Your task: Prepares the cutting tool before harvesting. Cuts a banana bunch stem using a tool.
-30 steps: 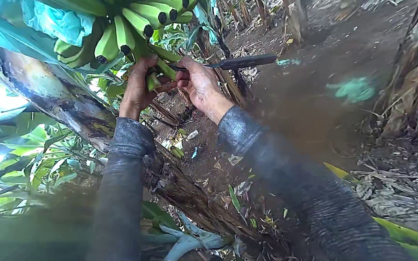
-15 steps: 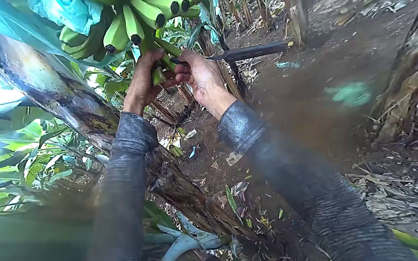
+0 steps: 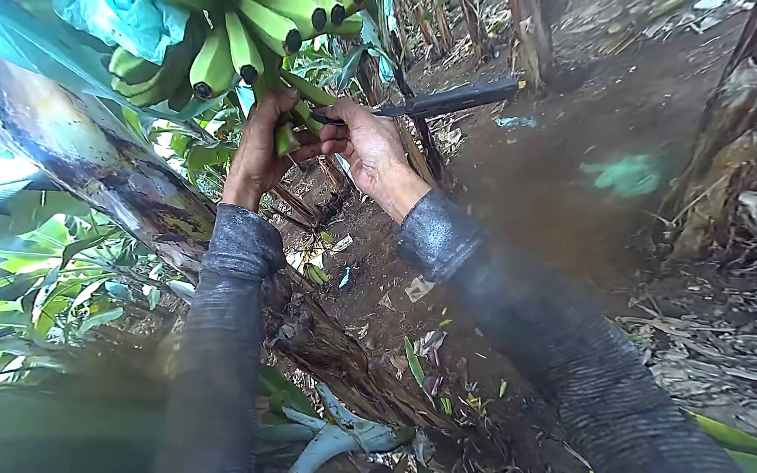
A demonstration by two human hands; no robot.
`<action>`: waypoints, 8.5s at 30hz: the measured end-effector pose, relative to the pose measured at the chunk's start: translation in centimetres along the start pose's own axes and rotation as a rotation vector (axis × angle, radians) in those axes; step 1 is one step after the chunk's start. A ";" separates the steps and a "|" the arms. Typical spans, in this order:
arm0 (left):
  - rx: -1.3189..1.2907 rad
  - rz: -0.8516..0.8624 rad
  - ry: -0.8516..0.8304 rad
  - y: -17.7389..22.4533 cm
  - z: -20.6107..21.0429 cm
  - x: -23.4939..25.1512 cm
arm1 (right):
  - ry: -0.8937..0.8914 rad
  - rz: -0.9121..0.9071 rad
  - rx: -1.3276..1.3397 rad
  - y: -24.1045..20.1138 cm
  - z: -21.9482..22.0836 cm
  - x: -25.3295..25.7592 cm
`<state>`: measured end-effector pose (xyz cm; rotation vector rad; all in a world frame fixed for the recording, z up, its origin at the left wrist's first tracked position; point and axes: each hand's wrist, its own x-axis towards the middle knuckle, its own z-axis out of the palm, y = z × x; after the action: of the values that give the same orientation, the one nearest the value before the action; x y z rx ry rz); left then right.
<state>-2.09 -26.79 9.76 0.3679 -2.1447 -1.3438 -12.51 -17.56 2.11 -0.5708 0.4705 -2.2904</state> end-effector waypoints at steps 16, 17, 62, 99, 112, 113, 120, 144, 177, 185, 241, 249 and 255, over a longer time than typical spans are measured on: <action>0.023 0.023 -0.014 0.1 0.3 -0.3 | -0.011 -0.040 -0.053 0.3 -0.4 0.1; 0.031 0.022 -0.008 0.1 0.3 -0.2 | -0.019 -0.041 -0.066 0.4 -0.4 0.1; 0.004 0.022 -0.051 0.4 0.2 -0.4 | 0.078 0.081 -0.015 -1.1 -0.3 0.6; -0.190 0.066 -0.022 -0.2 1.0 0.0 | -0.018 -0.138 -0.202 -1.6 0.0 2.9; -0.241 0.059 -0.031 -0.5 1.1 0.2 | -0.034 -0.135 -0.196 -1.3 -0.5 2.8; -0.235 0.061 -0.039 -0.5 1.0 0.2 | -0.038 -0.141 -0.198 -1.3 -0.5 2.7; -0.222 0.070 -0.041 -0.6 0.9 0.4 | -0.052 -0.162 -0.156 -0.9 -0.8 2.5; -0.238 0.061 -0.036 -0.5 1.1 0.1 | -0.069 -0.194 -0.114 -0.7 -1.3 2.1; -0.241 0.056 -0.058 -0.5 1.0 -0.1 | -0.032 -0.123 -0.089 -0.7 -1.4 1.8; -0.228 0.056 -0.041 -0.5 1.0 0.0 | -0.064 -0.154 -0.099 -0.4 -1.6 1.7; -0.225 0.059 -0.085 -0.8 0.5 0.1 | 0.026 -0.165 -0.165 0.2 -2.6 0.6; -0.192 0.062 -0.091 -0.6 0.7 0.1 | 0.034 -0.130 -0.148 0.7 -2.8 -0.3; -0.170 0.069 -0.098 -0.7 0.4 0.1 | 0.036 -0.155 -0.116 0.4 -2.9 -0.4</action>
<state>-2.43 -26.84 9.05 0.1618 -2.0822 -1.5187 -13.57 -17.07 -0.61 -0.6444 0.5985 -2.4358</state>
